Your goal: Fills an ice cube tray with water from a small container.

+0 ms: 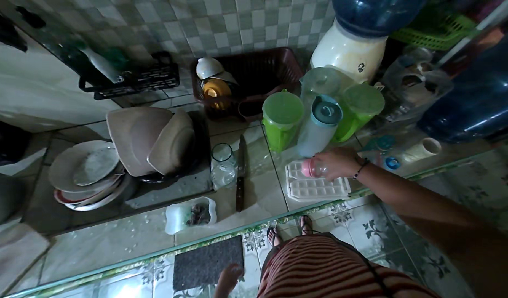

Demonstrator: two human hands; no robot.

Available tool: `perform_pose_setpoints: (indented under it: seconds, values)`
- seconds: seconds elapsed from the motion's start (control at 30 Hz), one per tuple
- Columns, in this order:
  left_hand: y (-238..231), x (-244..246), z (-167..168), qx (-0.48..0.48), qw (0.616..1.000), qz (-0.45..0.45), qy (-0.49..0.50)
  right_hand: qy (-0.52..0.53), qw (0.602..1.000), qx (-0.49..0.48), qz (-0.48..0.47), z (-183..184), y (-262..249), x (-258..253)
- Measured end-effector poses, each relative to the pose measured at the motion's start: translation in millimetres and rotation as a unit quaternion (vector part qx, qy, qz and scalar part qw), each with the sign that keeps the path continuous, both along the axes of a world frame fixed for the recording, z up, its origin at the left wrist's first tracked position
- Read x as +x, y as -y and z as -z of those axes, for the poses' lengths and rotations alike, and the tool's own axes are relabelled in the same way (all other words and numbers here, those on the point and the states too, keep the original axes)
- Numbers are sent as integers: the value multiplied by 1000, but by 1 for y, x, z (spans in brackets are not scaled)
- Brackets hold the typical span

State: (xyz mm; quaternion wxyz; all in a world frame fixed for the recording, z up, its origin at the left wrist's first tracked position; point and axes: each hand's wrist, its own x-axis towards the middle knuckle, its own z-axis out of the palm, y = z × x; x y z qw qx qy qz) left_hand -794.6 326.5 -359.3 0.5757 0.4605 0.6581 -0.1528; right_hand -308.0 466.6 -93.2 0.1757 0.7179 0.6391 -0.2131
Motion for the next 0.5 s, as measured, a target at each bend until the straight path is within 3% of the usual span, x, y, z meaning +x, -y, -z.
perform_pose_setpoints:
  seconds: [0.5]
  values:
    - [1, -1, 3, -2, 1000, -8, 5, 13, 1000, -1, 1, -6, 2, 1]
